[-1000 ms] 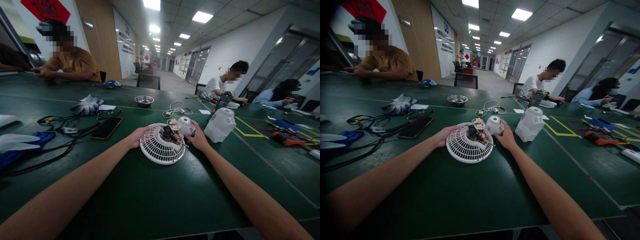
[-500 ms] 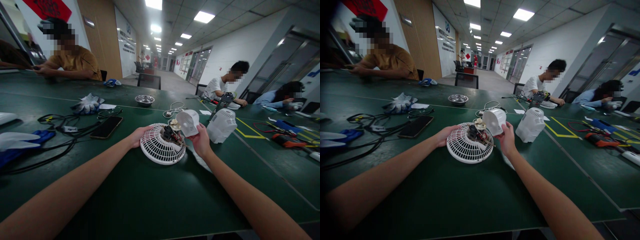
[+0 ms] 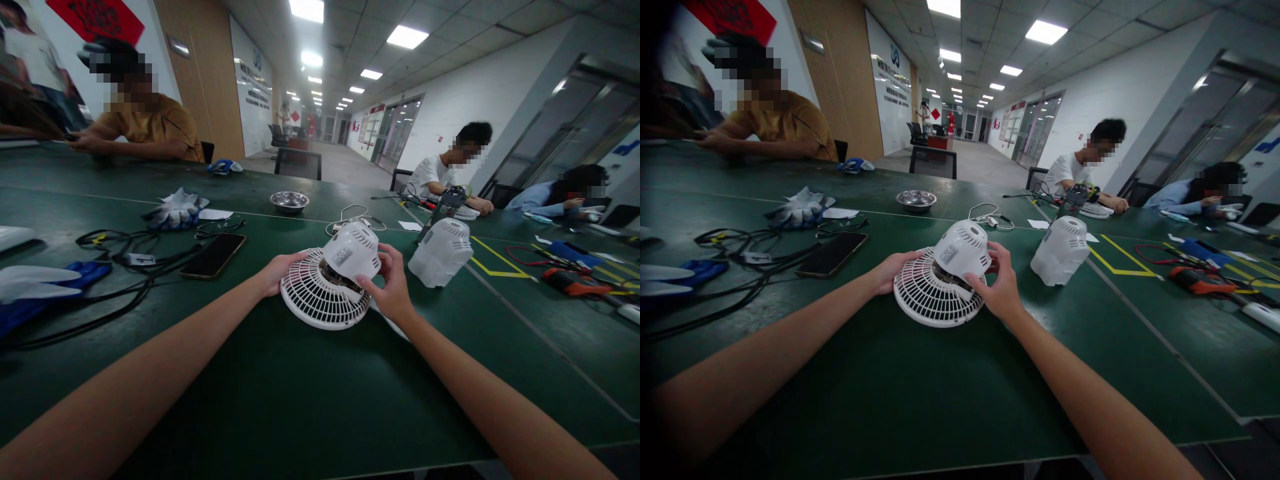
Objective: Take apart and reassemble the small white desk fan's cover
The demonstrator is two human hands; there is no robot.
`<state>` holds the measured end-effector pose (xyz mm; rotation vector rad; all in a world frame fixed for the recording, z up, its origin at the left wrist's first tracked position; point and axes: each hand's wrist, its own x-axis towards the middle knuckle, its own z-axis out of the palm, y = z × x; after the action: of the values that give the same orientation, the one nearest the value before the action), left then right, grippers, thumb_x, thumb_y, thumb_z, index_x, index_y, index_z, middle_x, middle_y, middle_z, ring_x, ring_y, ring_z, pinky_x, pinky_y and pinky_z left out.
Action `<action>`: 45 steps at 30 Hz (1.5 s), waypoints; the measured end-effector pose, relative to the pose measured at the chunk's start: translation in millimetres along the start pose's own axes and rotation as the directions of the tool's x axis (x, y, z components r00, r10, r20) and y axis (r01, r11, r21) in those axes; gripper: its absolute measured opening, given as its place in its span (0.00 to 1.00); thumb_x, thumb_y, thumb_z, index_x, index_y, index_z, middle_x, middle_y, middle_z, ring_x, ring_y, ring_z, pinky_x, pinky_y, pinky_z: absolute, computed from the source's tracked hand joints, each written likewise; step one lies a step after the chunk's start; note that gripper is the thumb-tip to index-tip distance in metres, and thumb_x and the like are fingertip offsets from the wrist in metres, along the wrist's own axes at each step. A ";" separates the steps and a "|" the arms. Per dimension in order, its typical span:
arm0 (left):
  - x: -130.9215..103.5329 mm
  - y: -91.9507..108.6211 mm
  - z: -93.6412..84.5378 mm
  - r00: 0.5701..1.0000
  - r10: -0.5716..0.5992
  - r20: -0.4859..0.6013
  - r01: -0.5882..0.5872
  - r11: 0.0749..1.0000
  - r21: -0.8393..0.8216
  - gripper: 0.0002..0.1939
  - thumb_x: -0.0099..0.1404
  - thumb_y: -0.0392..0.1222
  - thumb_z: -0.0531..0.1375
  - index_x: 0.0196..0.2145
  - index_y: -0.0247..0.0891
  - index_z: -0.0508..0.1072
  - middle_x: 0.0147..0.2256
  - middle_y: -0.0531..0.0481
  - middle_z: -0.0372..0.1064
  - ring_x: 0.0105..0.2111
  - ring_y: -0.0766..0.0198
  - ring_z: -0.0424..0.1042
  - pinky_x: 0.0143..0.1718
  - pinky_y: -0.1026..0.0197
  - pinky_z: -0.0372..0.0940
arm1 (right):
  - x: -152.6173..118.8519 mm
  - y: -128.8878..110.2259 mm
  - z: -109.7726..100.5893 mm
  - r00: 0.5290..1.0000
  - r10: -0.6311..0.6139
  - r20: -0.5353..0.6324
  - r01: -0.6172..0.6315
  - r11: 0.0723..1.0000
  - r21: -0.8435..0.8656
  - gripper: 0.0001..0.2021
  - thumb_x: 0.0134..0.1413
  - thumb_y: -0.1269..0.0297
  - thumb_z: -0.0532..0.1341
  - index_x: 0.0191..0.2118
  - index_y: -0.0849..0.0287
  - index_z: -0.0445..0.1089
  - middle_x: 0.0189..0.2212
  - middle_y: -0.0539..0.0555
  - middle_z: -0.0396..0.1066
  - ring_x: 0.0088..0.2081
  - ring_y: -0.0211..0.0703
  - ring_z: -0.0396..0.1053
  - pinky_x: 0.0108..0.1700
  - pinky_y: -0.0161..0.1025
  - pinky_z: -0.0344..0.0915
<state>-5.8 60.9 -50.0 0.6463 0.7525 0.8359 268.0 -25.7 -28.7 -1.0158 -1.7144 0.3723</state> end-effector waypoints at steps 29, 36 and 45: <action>-47.3 12.4 51.4 0.723 0.407 0.558 -0.645 0.110 0.756 0.27 0.47 0.46 0.75 0.45 0.38 0.77 0.46 0.40 0.72 0.48 0.43 0.69 0.54 0.46 0.60 | 1.8 -6.9 -13.9 0.940 -0.080 0.333 0.115 0.990 -0.086 0.41 0.54 0.48 0.64 0.69 0.51 0.48 0.60 0.61 0.65 0.57 0.63 0.67 0.58 0.62 0.64; -43.1 11.2 49.6 0.735 0.390 0.554 -0.579 -0.064 0.813 0.29 0.51 0.55 0.72 0.47 0.38 0.77 0.44 0.39 0.70 0.46 0.42 0.67 0.55 0.41 0.56 | 2.6 -14.3 -10.0 0.950 -0.003 0.313 0.047 0.990 -0.133 0.42 0.53 0.49 0.68 0.68 0.49 0.48 0.60 0.62 0.66 0.56 0.61 0.69 0.58 0.62 0.65; -45.2 12.8 48.5 0.760 0.382 0.527 -0.586 0.052 0.808 0.29 0.50 0.56 0.73 0.47 0.39 0.78 0.47 0.39 0.71 0.49 0.40 0.65 0.59 0.39 0.51 | 2.4 -19.0 -6.0 0.963 0.019 0.269 0.016 0.992 -0.128 0.41 0.52 0.51 0.70 0.67 0.49 0.52 0.56 0.60 0.70 0.52 0.59 0.72 0.55 0.61 0.68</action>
<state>7.0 19.9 2.1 2.2562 0.8455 0.8313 264.7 -36.4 -12.0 -1.0990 -2.0043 0.4199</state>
